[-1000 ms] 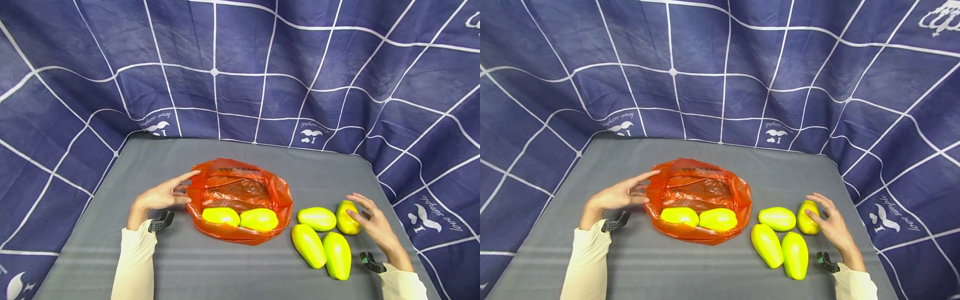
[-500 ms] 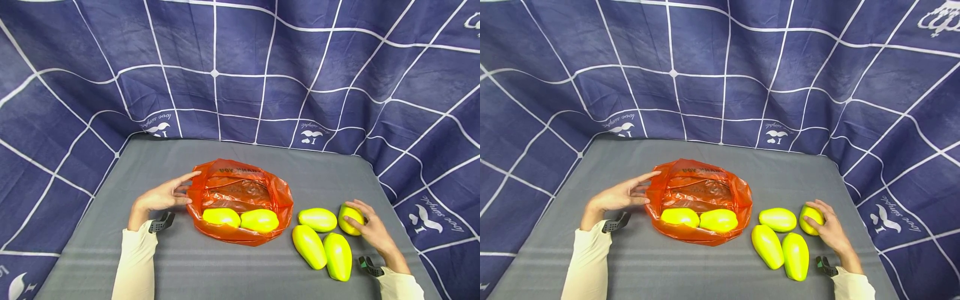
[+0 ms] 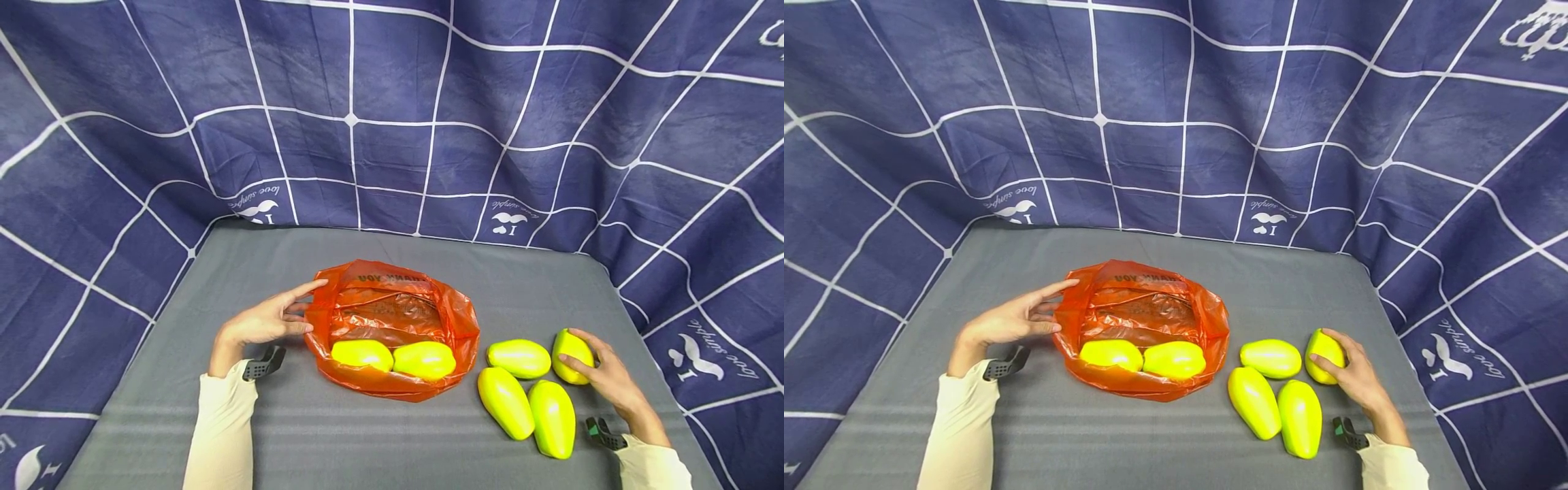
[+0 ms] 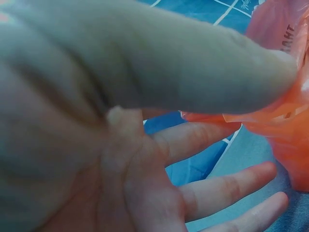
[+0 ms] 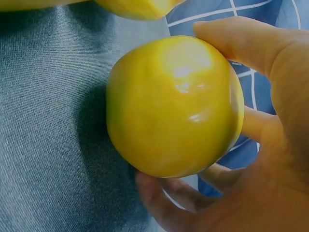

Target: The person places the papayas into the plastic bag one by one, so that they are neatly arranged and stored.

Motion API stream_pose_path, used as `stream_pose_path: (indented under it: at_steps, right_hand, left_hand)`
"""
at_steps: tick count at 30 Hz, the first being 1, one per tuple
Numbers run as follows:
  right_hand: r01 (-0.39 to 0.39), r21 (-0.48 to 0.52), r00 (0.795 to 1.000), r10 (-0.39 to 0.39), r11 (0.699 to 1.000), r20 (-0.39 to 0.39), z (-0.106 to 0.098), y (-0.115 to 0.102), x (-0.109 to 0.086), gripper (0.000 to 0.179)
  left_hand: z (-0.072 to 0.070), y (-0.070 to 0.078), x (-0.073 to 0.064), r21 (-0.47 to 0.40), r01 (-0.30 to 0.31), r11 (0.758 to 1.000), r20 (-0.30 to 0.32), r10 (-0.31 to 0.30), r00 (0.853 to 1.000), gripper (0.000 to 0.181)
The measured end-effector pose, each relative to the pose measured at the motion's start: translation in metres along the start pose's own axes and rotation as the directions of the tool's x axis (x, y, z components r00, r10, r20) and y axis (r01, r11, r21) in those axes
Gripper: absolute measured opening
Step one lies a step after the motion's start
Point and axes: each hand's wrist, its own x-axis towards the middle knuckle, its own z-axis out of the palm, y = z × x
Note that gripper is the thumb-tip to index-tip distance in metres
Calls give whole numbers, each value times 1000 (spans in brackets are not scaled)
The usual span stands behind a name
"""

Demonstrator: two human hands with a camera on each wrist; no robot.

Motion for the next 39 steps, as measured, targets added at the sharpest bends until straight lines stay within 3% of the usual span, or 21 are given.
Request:
stream_pose_path:
  at_steps: [11, 28, 39]
  right_hand:
    - [43, -1, 997, -43, 999, -62, 2, -1, 0, 59]
    - [8, 0, 997, -8, 1000, -75, -13, -19, 3, 64]
    - [156, 15, 983, -153, 988, -100, -15, -39, 13, 60]
  left_hand:
    - [0, 0, 0, -10, 0, 1000, 4, 0, 1000, 88]
    - [0, -2, 0, 28, -6, 1000, -2, 6, 1000, 86]
    - [0, 0, 0, 2, -4, 1000, 7, 4, 1000, 86]
